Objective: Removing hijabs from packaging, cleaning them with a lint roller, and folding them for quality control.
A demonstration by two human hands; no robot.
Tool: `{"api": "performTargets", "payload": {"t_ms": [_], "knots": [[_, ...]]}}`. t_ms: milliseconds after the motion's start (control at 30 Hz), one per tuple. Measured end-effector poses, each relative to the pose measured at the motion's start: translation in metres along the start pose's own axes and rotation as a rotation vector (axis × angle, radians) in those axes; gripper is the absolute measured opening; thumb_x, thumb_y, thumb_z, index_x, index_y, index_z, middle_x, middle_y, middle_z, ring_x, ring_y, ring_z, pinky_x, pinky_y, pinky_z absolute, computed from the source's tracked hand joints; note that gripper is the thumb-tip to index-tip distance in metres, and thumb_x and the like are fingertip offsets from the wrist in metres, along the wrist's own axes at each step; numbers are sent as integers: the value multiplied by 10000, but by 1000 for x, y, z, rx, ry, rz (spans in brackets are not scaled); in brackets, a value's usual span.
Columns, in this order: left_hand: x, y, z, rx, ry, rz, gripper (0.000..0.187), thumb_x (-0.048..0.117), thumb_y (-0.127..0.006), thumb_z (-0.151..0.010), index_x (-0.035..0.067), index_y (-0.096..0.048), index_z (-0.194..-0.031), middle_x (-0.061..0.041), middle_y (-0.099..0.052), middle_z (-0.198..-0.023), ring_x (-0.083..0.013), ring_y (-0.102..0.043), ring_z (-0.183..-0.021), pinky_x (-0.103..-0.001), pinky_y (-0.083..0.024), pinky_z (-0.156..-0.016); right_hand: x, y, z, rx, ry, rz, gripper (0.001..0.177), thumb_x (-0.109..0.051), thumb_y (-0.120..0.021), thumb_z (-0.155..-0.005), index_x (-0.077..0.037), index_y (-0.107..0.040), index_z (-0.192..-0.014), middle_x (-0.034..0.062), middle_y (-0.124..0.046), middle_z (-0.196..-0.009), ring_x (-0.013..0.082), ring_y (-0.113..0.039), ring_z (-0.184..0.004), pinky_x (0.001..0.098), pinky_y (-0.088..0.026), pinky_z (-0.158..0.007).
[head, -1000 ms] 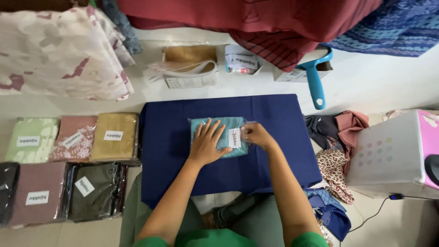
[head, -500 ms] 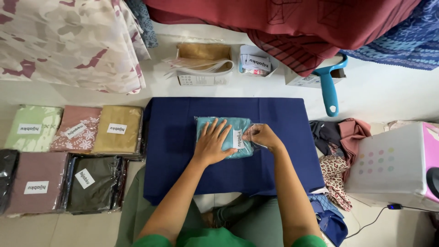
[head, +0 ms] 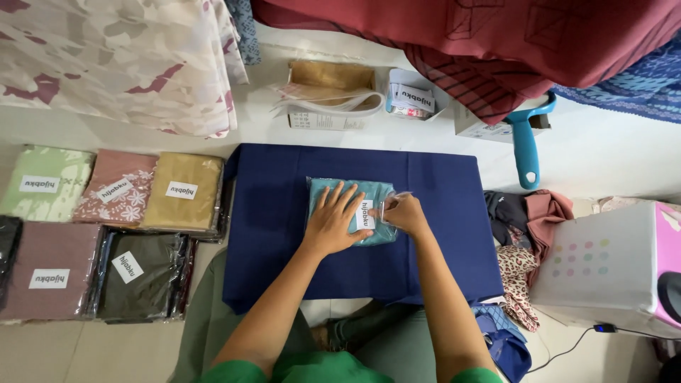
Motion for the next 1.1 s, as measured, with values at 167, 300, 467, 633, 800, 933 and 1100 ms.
{"api": "performTargets", "payload": {"t_ms": [167,300,467,633,800,933,1100], "knots": [[1,0,0,-10,6,-1,890,742,-492,-927,142,-393,-1576,-157,-379,-1623,-405,-268,-1537,-604,-159,-1248,-2,9,9,-45,0,-71,465,-516,-882,-662,-82,-717,-682,123,-734,-766,324,-729,-846,422,-555,-773],[1,0,0,1,6,-7,890,756,-478,-924,148,-402,-1570,-151,-390,-1617,-398,-281,-1533,-601,-162,-1249,6,14,5,-157,-58,-107,506,-504,-954,-583,-73,-687,-587,143,-705,-672,305,-711,-766,396,-531,-723],[1,2,-1,-20,6,-14,883,742,-482,-929,145,-389,-1574,-154,-378,-1624,-400,-276,-1535,-602,-158,-1249,9,5,-8,-186,-7,58,574,-618,-887,-610,-81,-690,-646,136,-711,-717,342,-735,-843,432,-548,-750],[1,1,-1,-34,13,-18,885,743,-489,-923,148,-390,-1572,-151,-376,-1627,-399,-275,-1537,-600,-155,-1250,3,17,5,-213,-14,-126,550,-516,-951,-613,-38,-683,-661,150,-700,-713,314,-709,-813,376,-534,-754],[2,2,-2,-51,20,-18,890,736,-497,-925,148,-377,-1582,-149,-362,-1634,-398,-260,-1542,-598,-145,-1252,-1,12,4,-160,6,-12,529,-540,-882,-726,-51,-687,-669,154,-721,-758,346,-731,-848,388,-563,-796],[3,3,-3,-58,24,-13,878,722,-513,-930,144,-384,-1577,-151,-367,-1630,-395,-262,-1541,-593,-144,-1255,2,-1,-4,-155,49,183,727,-761,-802,-639,-43,-748,-740,139,-764,-843,345,-746,-916,413,-604,-833],[4,4,-2,-49,38,-21,876,722,-517,-930,155,-376,-1583,-141,-366,-1632,-384,-259,-1542,-584,-136,-1262,1,-9,-12,-8,-32,226,398,-592,-764,-666,-196,-762,-703,20,-757,-805,286,-752,-855,409,-607,-785]]}}
Point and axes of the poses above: each hand's wrist, its own z-axis away from the middle knuckle, its own y-axis out of the back of the hand, x = y × z, the point moved 4 cm from there along -z, towards the middle knuckle
